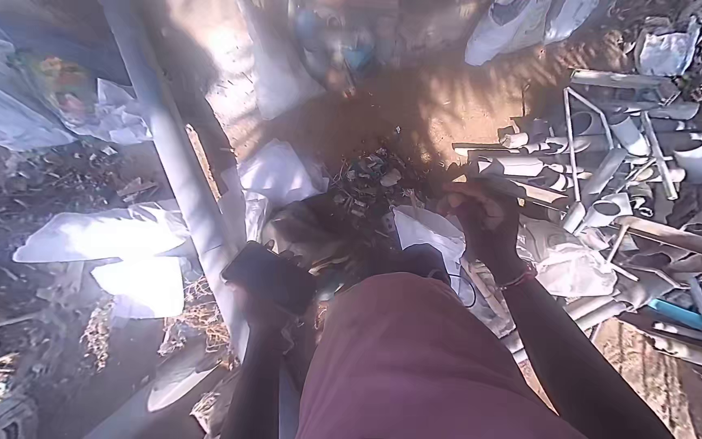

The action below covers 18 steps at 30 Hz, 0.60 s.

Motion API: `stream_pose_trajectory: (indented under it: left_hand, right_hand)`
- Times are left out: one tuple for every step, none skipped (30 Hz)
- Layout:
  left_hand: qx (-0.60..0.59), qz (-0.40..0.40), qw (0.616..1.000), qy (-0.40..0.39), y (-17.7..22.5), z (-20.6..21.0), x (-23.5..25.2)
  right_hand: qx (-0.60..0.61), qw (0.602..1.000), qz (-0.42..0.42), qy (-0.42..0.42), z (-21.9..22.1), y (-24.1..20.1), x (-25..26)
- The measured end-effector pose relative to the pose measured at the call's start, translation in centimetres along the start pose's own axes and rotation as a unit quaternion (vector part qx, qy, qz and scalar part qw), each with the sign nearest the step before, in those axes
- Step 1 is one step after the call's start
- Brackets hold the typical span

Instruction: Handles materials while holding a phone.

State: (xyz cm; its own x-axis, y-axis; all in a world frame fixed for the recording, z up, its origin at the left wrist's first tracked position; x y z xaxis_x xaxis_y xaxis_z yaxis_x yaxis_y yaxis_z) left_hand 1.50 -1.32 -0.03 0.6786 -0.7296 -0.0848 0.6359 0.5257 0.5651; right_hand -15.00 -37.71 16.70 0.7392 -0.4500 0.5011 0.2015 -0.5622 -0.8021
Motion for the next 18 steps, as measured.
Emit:
stream_pose_trajectory:
  left_hand:
    - [0.012, 0.000, 1.000, 0.029, 0.5, 0.5, 0.0]
    - [0.022, -0.001, 0.998, 0.059, 0.8, 0.8, -0.2]
    - [0.027, -0.002, 0.996, 0.083, 1.0, 0.8, -0.5]
    - [0.033, 0.000, 0.994, 0.107, 1.2, 0.5, -0.9]
    - [0.040, 0.003, 0.992, 0.122, 1.3, 0.1, -1.1]
    - [0.041, 0.011, 0.991, 0.130, 1.3, -0.2, -1.2]
    - [0.036, 0.017, 0.990, 0.133, 1.2, -0.4, -1.4]
    - [0.028, 0.022, 0.991, 0.132, 1.2, -0.6, -1.6]
    - [0.023, 0.028, 0.990, 0.133, 1.1, -0.8, -1.9]
    - [0.016, 0.036, 0.990, 0.134, 1.1, -1.2, -2.1]
    - [0.010, 0.043, 0.990, 0.133, 1.1, -1.5, -2.3]
    - [0.000, 0.053, 0.991, 0.125, 1.0, -1.9, -2.5]
    - [-0.014, 0.065, 0.992, 0.106, 1.0, -2.5, -2.7]
    - [-0.023, 0.078, 0.991, 0.107, 1.1, -2.6, -2.9]
    - [-0.022, 0.090, 0.988, 0.127, 1.2, -2.2, -3.1]
    - [-0.018, 0.099, 0.984, 0.145, 1.4, -1.6, -3.4]
    - [-0.013, 0.108, 0.982, 0.154, 1.4, -1.4, -3.7]
    - [-0.004, 0.115, 0.979, 0.167, 1.4, -1.3, -4.0]
  right_hand:
    - [-0.027, 0.997, 0.067, -0.005, 0.2, 2.8, -1.1]
    - [-0.054, 0.990, 0.129, -0.013, 0.2, 5.1, -2.3]
    - [-0.077, 0.980, 0.182, -0.027, 0.2, 7.0, -3.6]
    - [-0.093, 0.969, 0.226, -0.045, 0.1, 8.6, -4.7]
    - [-0.105, 0.958, 0.257, -0.065, 0.0, 9.9, -5.5]
    - [-0.113, 0.951, 0.277, -0.082, -0.2, 11.2, -6.1]
    - [-0.121, 0.944, 0.291, -0.099, -0.5, 12.3, -6.7]
    - [-0.132, 0.937, 0.301, -0.117, -0.7, 13.2, -7.0]
    - [-0.142, 0.931, 0.310, -0.134, -0.8, 14.0, -7.2]
    - [-0.149, 0.925, 0.317, -0.148, -0.8, 14.5, -6.9]
    - [-0.155, 0.921, 0.319, -0.159, -0.8, 15.0, -6.5]
    - [-0.160, 0.920, 0.315, -0.167, -0.7, 15.3, -5.9]
    - [-0.165, 0.921, 0.309, -0.174, -0.4, 15.7, -5.2]
    - [-0.165, 0.921, 0.301, -0.182, 0.0, 16.2, -4.5]
    - [-0.165, 0.921, 0.296, -0.191, 0.5, 16.5, -4.0]
    - [-0.164, 0.919, 0.295, -0.201, 0.9, 16.7, -3.6]
    - [-0.165, 0.917, 0.296, -0.211, 1.4, 16.9, -3.1]
    - [-0.166, 0.913, 0.300, -0.221, 1.9, 17.1, -2.5]
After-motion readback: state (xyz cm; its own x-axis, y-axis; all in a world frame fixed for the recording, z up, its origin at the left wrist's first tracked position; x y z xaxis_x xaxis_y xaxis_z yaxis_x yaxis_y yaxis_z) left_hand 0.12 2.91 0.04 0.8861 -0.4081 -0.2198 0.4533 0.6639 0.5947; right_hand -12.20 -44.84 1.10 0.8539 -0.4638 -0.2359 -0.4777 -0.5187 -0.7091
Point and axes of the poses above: each hand's wrist, its own x-axis towards the middle knuckle, its own z-axis out of the palm, y = z × x, the point moved 2 cm from there along x, towards the middle knuckle, and after that the axes turned 7 degrees about -z, right-handed, at the moved point
